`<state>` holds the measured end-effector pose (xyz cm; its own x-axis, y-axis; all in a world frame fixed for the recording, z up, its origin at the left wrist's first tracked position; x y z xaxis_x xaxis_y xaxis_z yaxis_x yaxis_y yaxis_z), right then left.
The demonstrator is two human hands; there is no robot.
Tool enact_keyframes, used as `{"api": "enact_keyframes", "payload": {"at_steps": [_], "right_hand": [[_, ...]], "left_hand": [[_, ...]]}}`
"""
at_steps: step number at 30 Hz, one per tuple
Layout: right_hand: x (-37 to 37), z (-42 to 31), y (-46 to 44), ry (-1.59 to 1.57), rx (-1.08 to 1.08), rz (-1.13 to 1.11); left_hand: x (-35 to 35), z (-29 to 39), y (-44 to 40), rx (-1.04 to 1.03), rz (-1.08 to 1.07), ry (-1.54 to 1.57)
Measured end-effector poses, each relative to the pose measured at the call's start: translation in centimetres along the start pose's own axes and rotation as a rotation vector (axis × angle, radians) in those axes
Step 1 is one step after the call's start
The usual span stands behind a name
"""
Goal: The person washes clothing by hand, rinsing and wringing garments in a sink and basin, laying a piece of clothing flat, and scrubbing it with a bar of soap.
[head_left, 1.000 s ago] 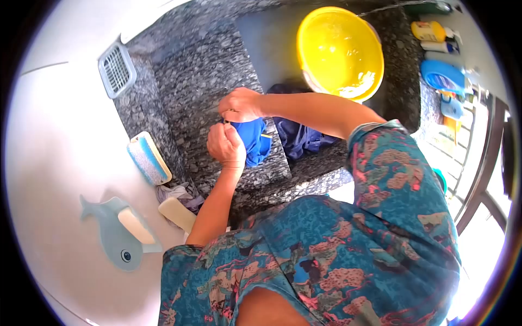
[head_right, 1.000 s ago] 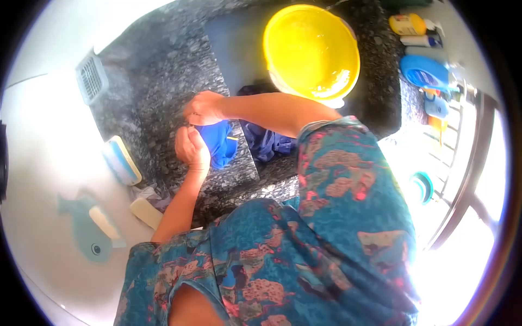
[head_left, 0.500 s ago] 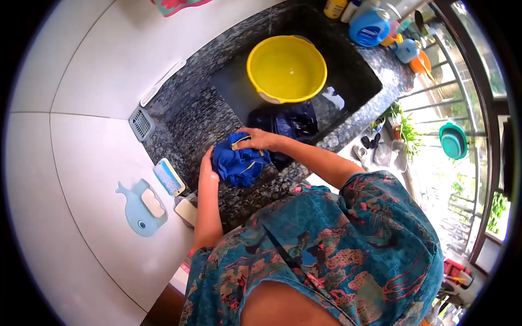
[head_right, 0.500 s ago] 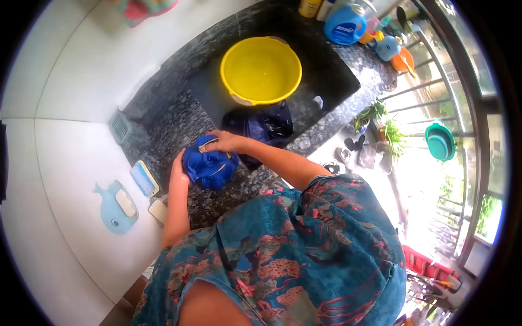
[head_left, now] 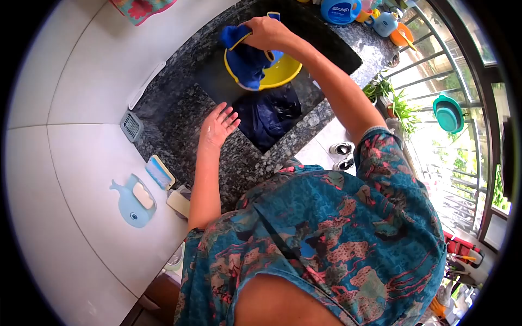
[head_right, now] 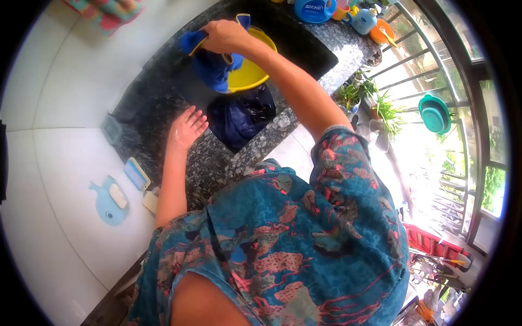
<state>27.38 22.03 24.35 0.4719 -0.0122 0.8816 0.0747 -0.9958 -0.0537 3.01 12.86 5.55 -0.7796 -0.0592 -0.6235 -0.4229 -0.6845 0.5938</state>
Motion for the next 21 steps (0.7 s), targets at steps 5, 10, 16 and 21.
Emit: {"api": "enact_keyframes", "payload": {"at_steps": [5, 10, 16, 21], "right_hand": [[-0.8, 4.3, -2.3, 0.095, -0.125, -0.057], [-1.3, 9.2, -4.4, 0.08, -0.094, 0.004], [-7.5, 13.2, -6.4, 0.123, 0.051, -0.199], [-14.0, 11.8, -2.7, 0.49, -0.138, -0.706]], "left_hand": [[3.6, -1.8, 1.1, 0.043, 0.093, -0.019], [7.4, -2.4, 2.9, 0.01, 0.201, -0.106], [8.7, -4.1, 3.7, 0.0, 0.262, -0.175], [6.7, -4.9, 4.7, 0.03, 0.285, -0.343]]}}
Point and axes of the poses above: each hand's wrist, its own y-axis away from the middle knuckle, its own x-axis out of the back of the hand, z = x × y, the point moved 4 cm from there along -y, towards the middle knuckle, and after that the axes turned 5 degrees about -z, right-handed, at the moved point
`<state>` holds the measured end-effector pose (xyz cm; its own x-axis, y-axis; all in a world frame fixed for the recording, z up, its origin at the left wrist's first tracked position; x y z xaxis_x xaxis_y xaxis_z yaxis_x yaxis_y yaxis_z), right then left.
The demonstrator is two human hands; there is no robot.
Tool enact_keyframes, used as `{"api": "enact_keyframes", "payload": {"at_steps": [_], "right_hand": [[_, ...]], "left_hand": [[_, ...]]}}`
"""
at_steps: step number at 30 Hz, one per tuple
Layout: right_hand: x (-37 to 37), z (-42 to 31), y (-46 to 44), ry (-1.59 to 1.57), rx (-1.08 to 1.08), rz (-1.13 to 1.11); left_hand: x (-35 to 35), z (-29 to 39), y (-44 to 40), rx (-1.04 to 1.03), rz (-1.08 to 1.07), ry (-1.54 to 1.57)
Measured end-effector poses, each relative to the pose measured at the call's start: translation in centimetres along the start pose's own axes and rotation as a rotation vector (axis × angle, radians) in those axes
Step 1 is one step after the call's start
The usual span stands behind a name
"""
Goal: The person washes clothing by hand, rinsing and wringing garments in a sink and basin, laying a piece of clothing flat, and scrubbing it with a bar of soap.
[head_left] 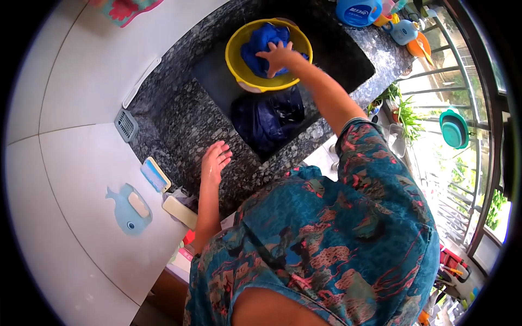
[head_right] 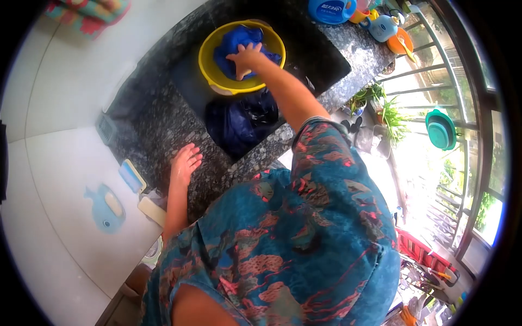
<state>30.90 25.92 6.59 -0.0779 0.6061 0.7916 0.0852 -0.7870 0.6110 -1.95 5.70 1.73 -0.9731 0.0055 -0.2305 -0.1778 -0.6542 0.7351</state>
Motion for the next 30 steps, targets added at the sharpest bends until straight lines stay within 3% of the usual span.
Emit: {"api": "enact_keyframes", "payload": {"at_steps": [2, 8, 14, 23, 26, 27, 30], "right_hand": [[-3.7, -0.1, -2.8, -0.075, -0.039, 0.146], [-9.4, 0.1, -7.8, -0.014, -0.086, -0.087], [-11.4, 0.6, -10.3, 0.032, -0.036, -0.185], [-7.5, 0.9, -7.6, 0.142, 0.07, -0.284], [-5.9, 1.6, -5.4, -0.007, 0.114, -0.008], [-5.4, 2.1, -3.6, -0.043, 0.158, 0.205], [-5.4, 2.6, 1.4, -0.174, 0.082, -0.154]], "left_hand": [[-0.1, -0.6, 0.1, 0.004, 0.011, -0.048], [-0.7, -1.9, 0.9, 0.057, 0.074, -0.111], [-1.4, -3.0, 1.5, 0.099, 0.091, -0.11], [-2.5, -2.5, 0.8, 0.115, 0.092, -0.293], [-3.5, -2.4, -0.8, -0.125, 0.003, -0.48], [-4.2, -2.6, -1.8, -0.334, -0.072, -0.611], [-11.2, 1.4, -0.7, -0.888, -0.215, -1.178]]}}
Point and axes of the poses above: each hand's wrist, its own y-axis away from the middle knuckle, its own x-axis out of the back of the hand, z = x × y, the point moved 4 cm from there along -y, towards the middle knuckle, and after that the axes turned 5 degrees about -z, right-handed, at the moved point
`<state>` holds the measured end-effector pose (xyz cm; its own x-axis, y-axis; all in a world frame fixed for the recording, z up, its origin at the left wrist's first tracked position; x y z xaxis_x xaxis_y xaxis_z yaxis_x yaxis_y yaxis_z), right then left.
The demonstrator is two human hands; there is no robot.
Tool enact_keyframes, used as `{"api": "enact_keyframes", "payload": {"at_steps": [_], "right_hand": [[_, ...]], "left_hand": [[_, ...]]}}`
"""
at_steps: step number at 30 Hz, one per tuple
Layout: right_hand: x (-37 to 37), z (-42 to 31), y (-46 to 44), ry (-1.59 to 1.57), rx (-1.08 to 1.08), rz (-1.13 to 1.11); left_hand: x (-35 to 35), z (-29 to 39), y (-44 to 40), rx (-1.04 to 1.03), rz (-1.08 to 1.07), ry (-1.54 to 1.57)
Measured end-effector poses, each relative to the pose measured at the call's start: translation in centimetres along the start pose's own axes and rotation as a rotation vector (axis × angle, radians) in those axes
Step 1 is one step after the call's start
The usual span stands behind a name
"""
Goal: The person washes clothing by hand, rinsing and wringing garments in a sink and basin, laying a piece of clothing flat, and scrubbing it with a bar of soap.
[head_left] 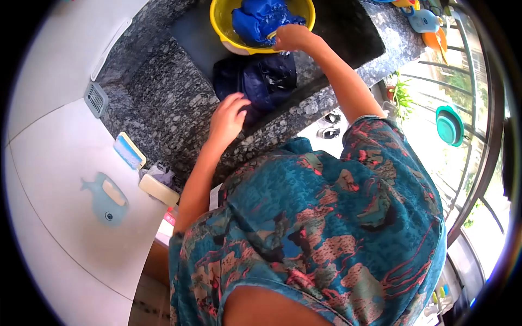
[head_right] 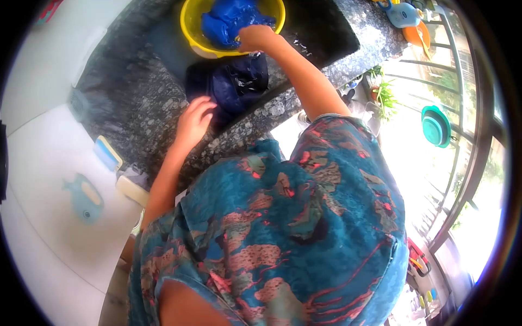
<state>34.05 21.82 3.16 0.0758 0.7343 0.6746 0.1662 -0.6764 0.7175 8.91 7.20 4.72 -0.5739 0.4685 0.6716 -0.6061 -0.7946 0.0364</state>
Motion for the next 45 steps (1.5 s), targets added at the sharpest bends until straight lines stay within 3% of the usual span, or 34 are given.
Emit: {"api": "enact_keyframes", "payload": {"at_steps": [1, 4, 7, 9, 10, 12, 16, 20, 22, 25, 26, 27, 28, 30, 32, 34, 35, 36, 38, 39, 41, 45], "right_hand": [[-2.0, 1.0, -0.3, -0.045, -0.018, -0.2], [-6.5, 1.2, 0.4, 0.09, 0.165, -0.1], [-8.5, -0.6, 0.3, -0.084, 0.134, 0.079], [-8.2, -1.4, 0.6, -0.121, 0.072, 0.275], [-8.1, -1.7, 0.5, -0.159, 0.096, 0.201], [-6.0, -1.9, 0.4, -0.247, 0.149, 0.054], [-2.0, -3.8, 1.6, -0.885, 0.125, 0.033], [1.3, -8.3, 2.6, -1.133, 0.21, -0.016], [3.2, -11.6, 2.8, -1.19, 0.281, -0.04], [6.4, -17.5, 3.7, -1.291, 0.534, -0.048], [6.9, -19.1, 2.6, -1.377, 0.634, -0.122], [7.4, -20.2, 1.9, -1.38, 0.713, -0.122], [7.8, -21.4, 1.4, -1.381, 0.791, -0.126], [7.6, -22.0, 0.2, -0.922, 0.566, 0.11], [5.5, -21.8, -1.6, -0.356, 0.77, 0.365], [0.4, -20.2, -2.2, -0.253, 0.888, 0.293], [-2.9, -19.4, -2.5, 0.083, 1.019, 0.298], [-4.1, -19.0, 0.2, 0.162, 0.799, 0.029], [-9.6, -15.2, -0.2, 0.066, 0.681, -0.037], [-10.8, -14.3, 0.5, 0.0, 0.705, 0.062], [-12.2, -13.3, 2.0, -0.139, 0.743, 0.26], [-11.8, -13.5, 1.5, -0.097, 0.661, 0.344]], "left_hand": [[-1.0, 0.5, -1.3, -0.085, -0.092, -0.037], [-4.3, 0.7, -4.2, -0.211, -0.297, -0.259], [-6.7, -1.0, -4.4, -0.207, -0.365, -0.572], [-6.5, -1.6, -3.8, -0.147, -0.534, -0.663], [-6.3, -1.8, -3.2, -0.117, -0.618, -0.712], [-4.7, -1.4, -2.3, -0.077, -0.408, -0.54], [1.5, 1.6, -1.4, 0.018, -0.129, -0.219], [8.7, 3.3, 1.7, 0.135, 0.115, 0.171], [12.6, 5.3, 3.9, 0.169, 0.245, 0.198], [16.4, 5.5, 8.1, 0.082, 0.469, 0.231], [17.0, 5.6, 9.5, 0.135, 0.497, 0.305], [17.5, 6.4, 10.3, 0.115, 0.454, 0.18], [17.6, 7.1, 10.9, 0.1, 0.412, 0.057], [15.5, 6.6, 12.0, 0.127, 0.248, -0.084], [11.8, 3.6, 13.8, 0.231, 0.163, -0.225], [7.3, -1.1, 16.6, 0.35, 0.096, -0.22], [5.4, -2.7, 17.8, 0.423, 0.081, -0.199], [4.4, -3.6, 18.4, 0.493, 0.066, -0.174], [4.2, -4.6, 18.1, 0.652, 0.06, -0.158], [4.2, -5.2, 17.7, 0.729, 0.054, -0.15], [5.3, -5.6, 16.2, 0.718, 0.199, -0.243], [5.9, -8.9, 11.9, 0.657, 0.338, -0.392]]}}
Point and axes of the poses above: each hand's wrist, its own y-axis away from the middle knuckle, its own x-axis out of the back of the hand, z = x × y, the point moved 4 cm from there along -y, towards the middle knuckle, and after that the axes turned 5 degrees about -z, right-handed, at the moved point
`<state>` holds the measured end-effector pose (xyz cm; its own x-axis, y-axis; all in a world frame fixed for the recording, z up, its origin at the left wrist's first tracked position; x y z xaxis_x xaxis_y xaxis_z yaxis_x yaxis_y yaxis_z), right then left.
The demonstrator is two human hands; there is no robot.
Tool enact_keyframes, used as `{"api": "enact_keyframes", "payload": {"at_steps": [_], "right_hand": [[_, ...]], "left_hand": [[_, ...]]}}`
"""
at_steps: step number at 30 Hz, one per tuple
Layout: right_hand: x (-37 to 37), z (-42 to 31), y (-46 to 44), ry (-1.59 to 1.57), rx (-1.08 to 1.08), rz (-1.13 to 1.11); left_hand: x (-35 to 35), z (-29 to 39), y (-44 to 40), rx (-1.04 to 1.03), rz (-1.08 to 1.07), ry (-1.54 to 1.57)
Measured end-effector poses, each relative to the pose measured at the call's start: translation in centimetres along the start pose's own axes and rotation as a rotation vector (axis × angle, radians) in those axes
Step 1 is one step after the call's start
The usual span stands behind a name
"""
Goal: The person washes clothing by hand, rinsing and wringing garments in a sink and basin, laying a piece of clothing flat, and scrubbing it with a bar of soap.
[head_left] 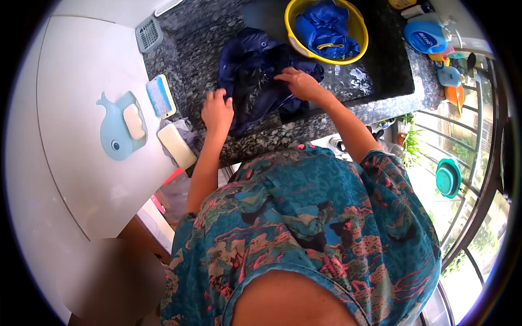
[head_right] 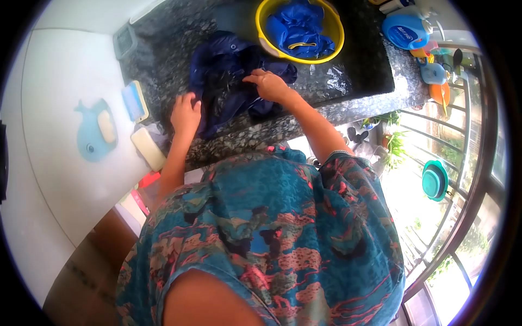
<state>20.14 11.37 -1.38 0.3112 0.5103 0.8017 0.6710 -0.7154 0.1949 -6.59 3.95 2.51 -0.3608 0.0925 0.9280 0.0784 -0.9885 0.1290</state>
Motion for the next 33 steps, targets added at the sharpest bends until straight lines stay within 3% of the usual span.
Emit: {"api": "enact_keyframes", "payload": {"at_steps": [2, 8, 10, 13, 14, 15, 17, 19, 20, 25, 27, 29, 30, 31, 33], "right_hand": [[0.6, -0.4, -0.6, 0.151, -0.033, 0.099], [1.8, -1.7, -0.2, 0.284, -0.241, -0.283], [1.2, -0.5, 1.0, 0.297, -0.241, -0.254], [1.5, 0.4, 2.7, 0.358, -0.236, -0.274], [1.7, 0.3, 3.4, 0.38, -0.233, -0.294], [1.6, 0.5, 3.9, 0.43, -0.225, -0.25], [0.9, 0.9, 4.8, 0.521, -0.211, -0.157], [1.2, 1.6, 5.1, 0.371, -0.277, -0.132], [1.5, 2.1, 5.0, 0.299, -0.305, -0.12], [11.7, 0.3, 4.5, -0.094, -0.161, 0.452], [15.9, -1.1, 4.1, -0.162, 0.004, 0.716], [19.9, -1.1, 4.4, -0.078, 0.069, 0.823], [21.1, -1.4, 4.8, -0.248, -0.068, 0.848], [22.1, -1.3, 5.1, -0.545, -0.028, 0.908], [25.4, -3.0, 5.5, -0.68, -0.013, 0.916]], "left_hand": [[-1.7, -0.1, -2.5, 0.068, -0.066, -0.082], [-3.9, -0.3, -5.7, 0.187, -0.316, -0.13], [-4.3, -0.4, -5.8, 0.185, -0.393, -0.141], [-5.3, -2.4, -6.5, 0.104, -0.446, 0.136], [-5.9, -3.7, -6.8, 0.002, -0.315, 0.341], [-5.1, -3.9, -6.5, 0.149, -0.407, 0.638], [0.9, -1.8, -5.7, 0.283, -0.124, 0.948], [5.3, -0.9, -5.4, 0.407, -0.046, 1.123], [5.9, -1.4, -5.8, 0.329, 0.016, 1.187], [11.3, 1.1, -5.5, 0.07, 0.182, 1.529], [12.3, 0.1, -5.9, 0.025, 0.212, 1.528], [13.7, 0.6, -6.1, 0.022, 0.292, 1.479], [14.9, 0.6, -6.0, 0.052, 0.363, 1.497], [16.1, -0.2, -6.3, -0.005, 0.428, 1.472], [18.0, -0.3, -5.8, 0.038, 0.53, 1.392]]}}
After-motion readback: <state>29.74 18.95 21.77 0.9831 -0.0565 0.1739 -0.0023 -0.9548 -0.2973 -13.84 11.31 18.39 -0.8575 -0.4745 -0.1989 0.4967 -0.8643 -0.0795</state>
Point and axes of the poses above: each hand's wrist, its own y-axis away from the middle knuckle, its own x-axis out of the back of the hand, z = x × y, the point moved 4 cm from there along -y, towards the middle knuckle, and after that the axes turned 5 degrees about -z, right-handed, at the moved point
